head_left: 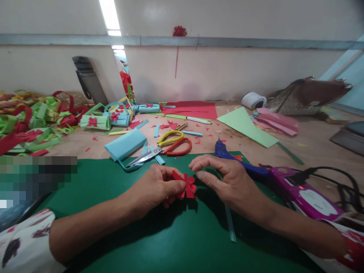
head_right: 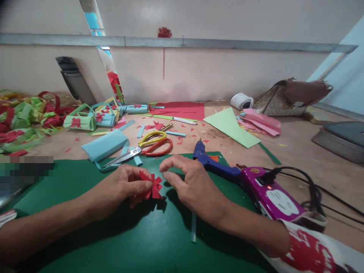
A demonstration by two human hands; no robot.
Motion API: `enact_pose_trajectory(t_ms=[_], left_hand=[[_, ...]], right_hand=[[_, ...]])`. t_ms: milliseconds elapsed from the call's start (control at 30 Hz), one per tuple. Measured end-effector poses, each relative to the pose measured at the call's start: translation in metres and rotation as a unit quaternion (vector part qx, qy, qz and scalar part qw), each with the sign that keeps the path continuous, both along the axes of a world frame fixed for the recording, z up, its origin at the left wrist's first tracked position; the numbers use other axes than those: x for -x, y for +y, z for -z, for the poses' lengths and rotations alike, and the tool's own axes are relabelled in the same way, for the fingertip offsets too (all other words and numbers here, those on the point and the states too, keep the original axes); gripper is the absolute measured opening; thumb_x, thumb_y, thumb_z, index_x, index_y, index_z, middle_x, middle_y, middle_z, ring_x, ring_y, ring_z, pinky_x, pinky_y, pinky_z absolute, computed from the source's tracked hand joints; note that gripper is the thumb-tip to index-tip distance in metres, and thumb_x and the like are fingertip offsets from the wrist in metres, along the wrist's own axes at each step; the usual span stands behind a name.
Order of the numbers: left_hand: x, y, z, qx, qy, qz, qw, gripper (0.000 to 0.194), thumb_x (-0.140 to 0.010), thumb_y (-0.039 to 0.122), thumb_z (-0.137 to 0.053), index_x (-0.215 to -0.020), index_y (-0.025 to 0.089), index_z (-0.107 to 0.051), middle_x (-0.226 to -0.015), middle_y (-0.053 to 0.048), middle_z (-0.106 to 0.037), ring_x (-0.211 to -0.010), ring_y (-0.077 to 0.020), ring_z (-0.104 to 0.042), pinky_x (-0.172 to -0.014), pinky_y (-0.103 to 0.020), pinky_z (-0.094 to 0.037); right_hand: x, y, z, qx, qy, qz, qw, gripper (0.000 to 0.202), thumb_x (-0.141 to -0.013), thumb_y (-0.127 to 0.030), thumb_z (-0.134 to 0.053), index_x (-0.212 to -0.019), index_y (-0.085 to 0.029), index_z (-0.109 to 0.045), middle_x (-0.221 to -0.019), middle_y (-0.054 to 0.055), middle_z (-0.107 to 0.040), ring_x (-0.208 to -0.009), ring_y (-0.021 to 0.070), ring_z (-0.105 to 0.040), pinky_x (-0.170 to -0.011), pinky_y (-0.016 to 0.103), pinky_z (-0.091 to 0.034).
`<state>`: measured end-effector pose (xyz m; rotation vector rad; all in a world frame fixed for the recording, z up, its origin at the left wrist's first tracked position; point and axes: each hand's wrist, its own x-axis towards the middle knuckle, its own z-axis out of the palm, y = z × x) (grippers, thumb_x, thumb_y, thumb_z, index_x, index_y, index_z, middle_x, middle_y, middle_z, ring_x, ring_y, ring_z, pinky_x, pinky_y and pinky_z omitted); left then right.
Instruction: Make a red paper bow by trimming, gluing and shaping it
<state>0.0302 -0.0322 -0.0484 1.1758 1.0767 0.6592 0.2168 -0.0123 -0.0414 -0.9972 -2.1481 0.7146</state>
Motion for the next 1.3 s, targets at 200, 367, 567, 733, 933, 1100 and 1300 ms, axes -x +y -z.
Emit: enact_pose_trajectory(t_ms=[200, 367, 567, 733, 933, 1100, 1300], left_hand=[[0.004, 0.001, -0.001, 0.002, 0.043, 0.055, 0.998, 0.019, -0.074, 0.03, -0.059, -0.07, 0.012, -0.062, -0.054, 0.003, -0.051, -0.043, -0.0049, -0.037, -0.039, -0.016, -0.027], [0.006, 0.003, -0.002, 0.003, 0.03, 0.064, 0.998, 0.015, -0.074, 0.027, -0.06, -0.07, 0.013, -0.062, -0.055, 0.003, -0.051, -0.043, -0.0049, -0.037, -0.039, -0.016, -0.028], [0.004, 0.004, 0.004, 0.014, -0.029, 0.001, 0.999, 0.016, -0.073, 0.028, -0.061, -0.067, 0.014, -0.059, -0.053, 0.004, -0.049, -0.043, -0.0056, -0.039, -0.039, -0.016, -0.031], [-0.004, -0.002, 0.002, -0.039, 0.029, -0.029, 0.998, 0.018, -0.074, 0.03, -0.06, -0.07, 0.013, -0.062, -0.049, 0.006, -0.046, -0.043, -0.0057, -0.037, -0.041, -0.017, -0.031], [-0.007, -0.007, 0.003, -0.061, 0.065, -0.023, 0.996, 0.02, -0.075, 0.032, -0.058, -0.072, 0.012, -0.063, -0.054, 0.003, -0.049, -0.045, -0.0065, -0.038, -0.041, -0.018, -0.031], [-0.006, -0.005, 0.003, -0.058, 0.064, -0.009, 0.996, 0.022, -0.075, 0.033, -0.058, -0.071, 0.012, -0.063, -0.053, 0.003, -0.05, -0.045, -0.0069, -0.039, -0.041, -0.018, -0.033], [-0.004, -0.002, 0.001, -0.025, 0.052, -0.014, 0.998, 0.02, -0.074, 0.032, -0.06, -0.068, 0.013, -0.062, -0.049, 0.004, -0.048, -0.043, -0.0061, -0.039, -0.041, -0.017, -0.033]], right_hand=[[0.001, -0.001, 0.0, -0.016, -0.009, -0.087, 0.996, 0.023, -0.078, -0.001, -0.056, -0.083, -0.022, -0.063, -0.107, 0.001, -0.061, -0.105, 0.0155, -0.056, -0.091, 0.029, -0.043], [-0.001, -0.001, -0.005, 0.013, -0.034, -0.137, 0.99, 0.023, -0.081, -0.001, -0.052, -0.085, -0.021, -0.064, -0.114, 0.004, -0.057, -0.108, 0.0156, -0.054, -0.092, 0.029, -0.042], [-0.002, 0.001, -0.006, 0.043, -0.026, -0.029, 0.998, 0.013, -0.088, -0.026, -0.05, -0.096, -0.022, -0.059, -0.094, 0.001, -0.065, -0.089, 0.0162, -0.061, -0.08, 0.028, -0.046], [0.005, -0.004, -0.004, 0.082, -0.078, 0.009, 0.993, 0.037, -0.066, -0.026, -0.073, -0.097, -0.021, -0.055, -0.092, 0.0, -0.064, -0.084, 0.0178, -0.059, -0.073, 0.028, -0.045], [0.009, -0.007, -0.002, 0.048, -0.077, 0.006, 0.996, 0.031, -0.074, -0.011, -0.062, -0.103, -0.019, -0.053, -0.089, 0.0, -0.063, -0.085, 0.0159, -0.056, -0.078, 0.029, -0.042], [0.006, -0.006, 0.0, 0.014, -0.044, 0.009, 0.999, 0.027, -0.079, -0.007, -0.052, -0.104, -0.018, -0.054, -0.084, -0.001, -0.065, -0.082, 0.0141, -0.058, -0.076, 0.027, -0.043], [0.004, -0.004, 0.0, -0.007, -0.026, 0.039, 0.999, 0.024, -0.079, -0.009, -0.052, -0.102, -0.018, -0.054, -0.078, -0.001, -0.065, -0.075, 0.0135, -0.061, -0.073, 0.025, -0.045]])
